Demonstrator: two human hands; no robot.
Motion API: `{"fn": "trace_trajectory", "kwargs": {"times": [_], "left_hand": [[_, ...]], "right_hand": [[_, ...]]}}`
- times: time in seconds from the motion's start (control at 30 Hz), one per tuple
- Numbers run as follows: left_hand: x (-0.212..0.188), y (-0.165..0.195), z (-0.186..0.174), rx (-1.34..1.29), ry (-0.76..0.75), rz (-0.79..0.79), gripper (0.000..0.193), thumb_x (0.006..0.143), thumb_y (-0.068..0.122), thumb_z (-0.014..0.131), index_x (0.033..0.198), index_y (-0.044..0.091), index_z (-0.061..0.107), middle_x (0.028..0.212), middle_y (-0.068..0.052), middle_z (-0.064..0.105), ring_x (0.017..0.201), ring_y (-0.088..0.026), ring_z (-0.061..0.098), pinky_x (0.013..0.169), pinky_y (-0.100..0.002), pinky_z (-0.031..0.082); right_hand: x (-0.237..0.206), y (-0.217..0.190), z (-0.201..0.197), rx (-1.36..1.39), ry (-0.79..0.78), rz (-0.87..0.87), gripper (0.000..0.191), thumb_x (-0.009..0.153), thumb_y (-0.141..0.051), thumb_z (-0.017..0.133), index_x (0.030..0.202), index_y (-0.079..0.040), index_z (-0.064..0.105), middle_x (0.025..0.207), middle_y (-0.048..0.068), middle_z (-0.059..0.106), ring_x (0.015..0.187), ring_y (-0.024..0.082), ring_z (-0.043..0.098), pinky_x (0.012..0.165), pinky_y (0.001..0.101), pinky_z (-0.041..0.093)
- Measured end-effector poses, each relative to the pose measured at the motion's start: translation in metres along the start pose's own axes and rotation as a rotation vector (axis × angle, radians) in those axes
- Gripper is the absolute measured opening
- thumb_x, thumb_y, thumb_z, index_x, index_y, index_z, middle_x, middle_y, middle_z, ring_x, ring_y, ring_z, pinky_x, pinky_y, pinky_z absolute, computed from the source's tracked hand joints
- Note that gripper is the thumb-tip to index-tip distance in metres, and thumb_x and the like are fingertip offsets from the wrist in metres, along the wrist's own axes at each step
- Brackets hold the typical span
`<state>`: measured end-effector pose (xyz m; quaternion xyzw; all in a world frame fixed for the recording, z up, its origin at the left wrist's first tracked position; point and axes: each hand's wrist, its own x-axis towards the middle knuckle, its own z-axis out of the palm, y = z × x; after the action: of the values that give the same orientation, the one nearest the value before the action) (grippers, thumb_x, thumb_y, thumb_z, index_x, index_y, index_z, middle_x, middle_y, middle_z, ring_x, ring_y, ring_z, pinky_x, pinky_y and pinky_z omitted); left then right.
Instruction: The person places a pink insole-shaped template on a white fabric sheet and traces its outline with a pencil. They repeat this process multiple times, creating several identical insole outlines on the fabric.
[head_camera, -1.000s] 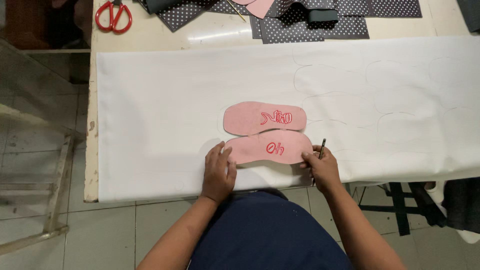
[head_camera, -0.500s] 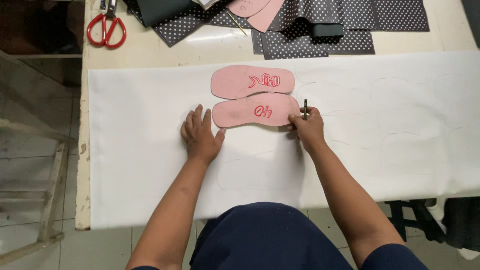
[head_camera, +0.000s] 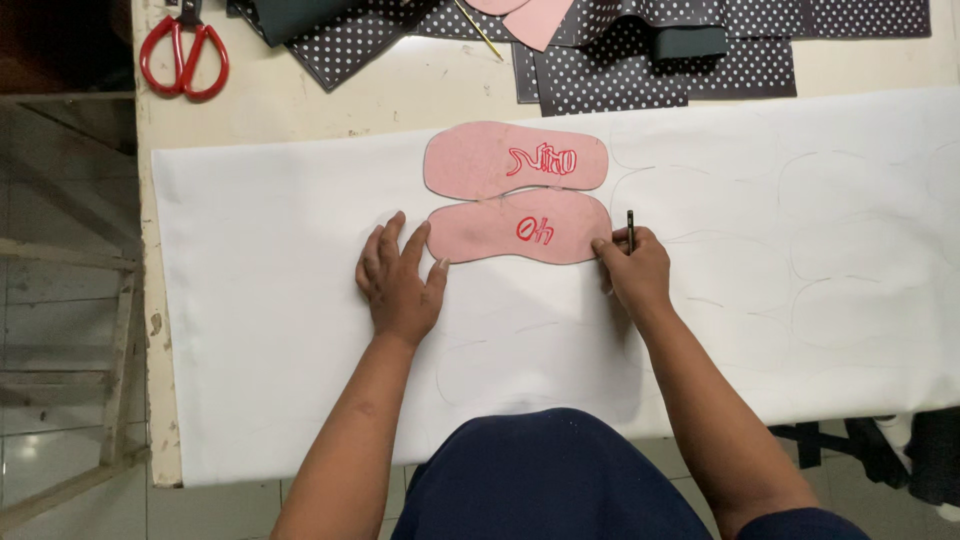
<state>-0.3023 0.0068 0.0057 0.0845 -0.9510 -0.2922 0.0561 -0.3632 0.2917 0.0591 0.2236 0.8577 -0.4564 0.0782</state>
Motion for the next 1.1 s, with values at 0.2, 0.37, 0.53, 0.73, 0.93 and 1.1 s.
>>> {"fn": "trace_trajectory", "kwargs": {"times": [0.2,0.37,0.53,0.73,0.93,1.1], "left_hand": [[0.018,-0.002,-0.005,-0.127,-0.069,-0.085,0.046,0.089,0.029,0.073,0.133,0.02,0.064,0.158,-0.005,0.036,0.152,-0.029,0.017,0.118,-0.056,0.011],[0.028,-0.001,-0.011,-0.166,-0.123,-0.11,0.048,0.081,0.028,0.078,0.127,0.02,0.066,0.156,-0.004,0.035,0.151,-0.027,0.016,0.117,-0.055,0.012],[0.033,0.004,-0.009,-0.164,-0.129,-0.1,0.049,0.081,0.027,0.079,0.127,0.018,0.066,0.157,-0.005,0.033,0.151,-0.028,0.014,0.117,-0.055,0.01],[0.034,0.008,-0.004,-0.153,-0.141,-0.112,0.048,0.082,0.028,0.079,0.127,0.019,0.066,0.158,-0.005,0.034,0.152,-0.028,0.015,0.118,-0.055,0.011],[0.035,0.008,0.001,-0.128,-0.13,-0.113,0.048,0.082,0.028,0.08,0.127,0.019,0.066,0.157,-0.006,0.034,0.151,-0.03,0.015,0.117,-0.056,0.011],[0.037,0.007,0.005,-0.124,-0.115,-0.097,0.048,0.083,0.028,0.079,0.129,0.019,0.066,0.158,-0.005,0.034,0.152,-0.029,0.015,0.119,-0.056,0.01]], "right_hand": [[0.014,0.003,-0.001,0.024,-0.03,0.028,0.028,0.089,-0.021,0.075,0.1,0.002,0.063,0.066,0.004,0.061,0.047,0.014,0.057,0.045,0.0304,0.047],[0.024,0.005,0.0,0.097,-0.038,0.065,0.027,0.088,-0.02,0.075,0.099,0.001,0.062,0.065,0.003,0.06,0.046,0.013,0.056,0.043,0.031,0.047],[0.032,0.005,-0.004,0.059,-0.029,0.067,0.027,0.089,-0.02,0.076,0.099,0.001,0.062,0.064,0.004,0.061,0.046,0.014,0.056,0.043,0.0299,0.046],[0.041,0.01,-0.008,-0.008,-0.013,0.049,0.026,0.09,-0.022,0.075,0.099,0.001,0.065,0.065,0.004,0.063,0.047,0.013,0.058,0.045,0.0306,0.048],[0.052,0.026,-0.018,-0.028,-0.069,-0.012,0.028,0.092,-0.024,0.074,0.112,-0.004,0.075,0.073,0.0,0.064,0.059,0.009,0.056,0.055,0.0277,0.046],[0.058,0.035,-0.025,-0.094,-0.184,-0.086,0.047,0.081,-0.018,0.081,0.125,-0.008,0.07,0.08,-0.002,0.062,0.07,0.009,0.058,0.063,0.0265,0.05]]}}
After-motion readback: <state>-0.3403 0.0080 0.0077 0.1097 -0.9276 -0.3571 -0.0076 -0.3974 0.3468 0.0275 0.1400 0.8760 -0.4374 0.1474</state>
